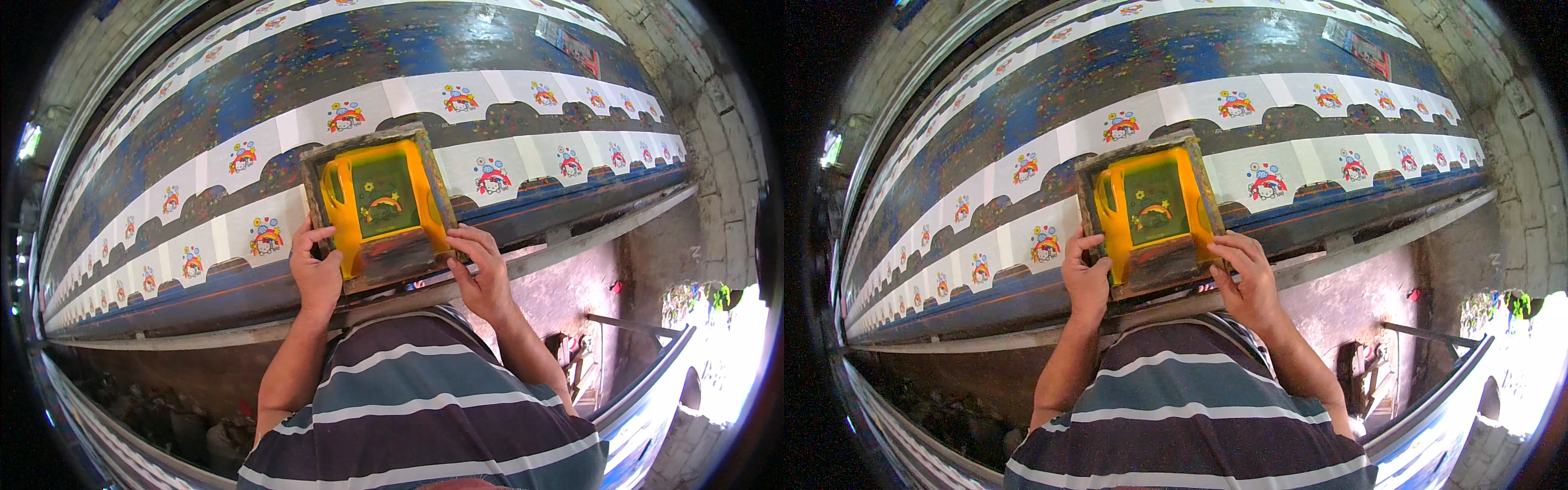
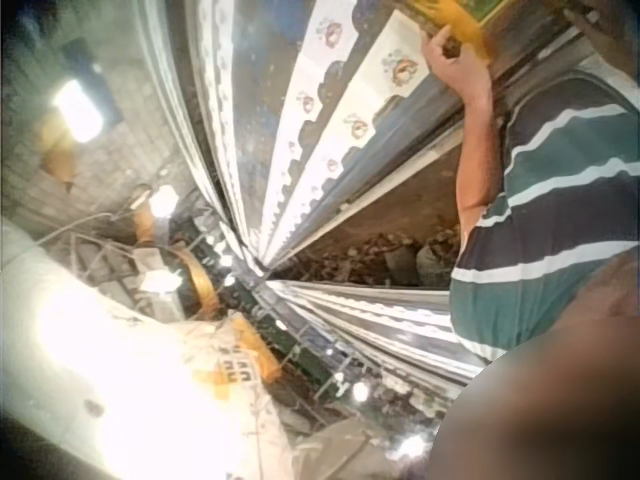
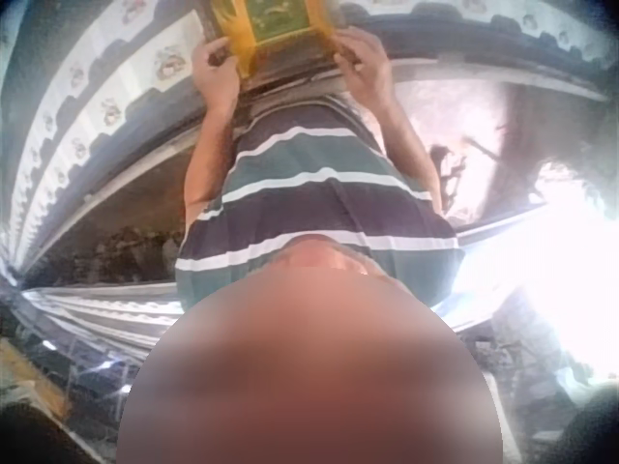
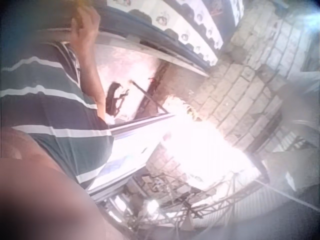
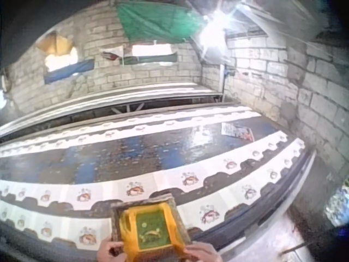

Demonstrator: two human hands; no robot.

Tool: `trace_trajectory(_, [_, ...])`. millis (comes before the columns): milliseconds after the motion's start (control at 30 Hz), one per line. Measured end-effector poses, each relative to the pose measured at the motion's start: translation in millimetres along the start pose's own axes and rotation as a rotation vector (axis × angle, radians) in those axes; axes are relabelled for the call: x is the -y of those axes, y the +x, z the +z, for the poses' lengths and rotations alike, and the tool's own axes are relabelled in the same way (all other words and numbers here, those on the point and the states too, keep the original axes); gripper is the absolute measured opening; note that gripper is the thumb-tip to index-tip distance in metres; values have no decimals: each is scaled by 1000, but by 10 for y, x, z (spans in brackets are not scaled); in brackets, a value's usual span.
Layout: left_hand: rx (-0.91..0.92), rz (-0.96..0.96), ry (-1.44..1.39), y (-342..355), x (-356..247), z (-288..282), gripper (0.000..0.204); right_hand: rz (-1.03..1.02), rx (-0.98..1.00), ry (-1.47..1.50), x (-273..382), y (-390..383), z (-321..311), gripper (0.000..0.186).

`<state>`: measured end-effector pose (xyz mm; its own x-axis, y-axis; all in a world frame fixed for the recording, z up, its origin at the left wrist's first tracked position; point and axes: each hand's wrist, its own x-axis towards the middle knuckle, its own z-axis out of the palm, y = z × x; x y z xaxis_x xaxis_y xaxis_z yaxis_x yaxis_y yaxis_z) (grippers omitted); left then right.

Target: The person repeatedly rubs a small yellow and green printing block onto a moving strip of white fabric with cartoon prints. The block is held with both hands and pressed onto the fabric as it advances along a conveyor-like table.

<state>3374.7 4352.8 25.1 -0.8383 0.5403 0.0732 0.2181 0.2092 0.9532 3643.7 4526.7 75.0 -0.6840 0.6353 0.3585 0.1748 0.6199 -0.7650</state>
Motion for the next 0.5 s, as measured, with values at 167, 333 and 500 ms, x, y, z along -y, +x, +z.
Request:
trace_trajectory(167, [11,5,16,-2,6,-11,42,-135,78,-62,109,52,-40,49])
trace_trajectory(333, [17,30,64,-6,-25,-16,43,-278,264,-182,286,148,96,54])
trace_trajectory(500, [28,41,75,4,-9,-27,41,-378,351,-328,384,412,188,54])
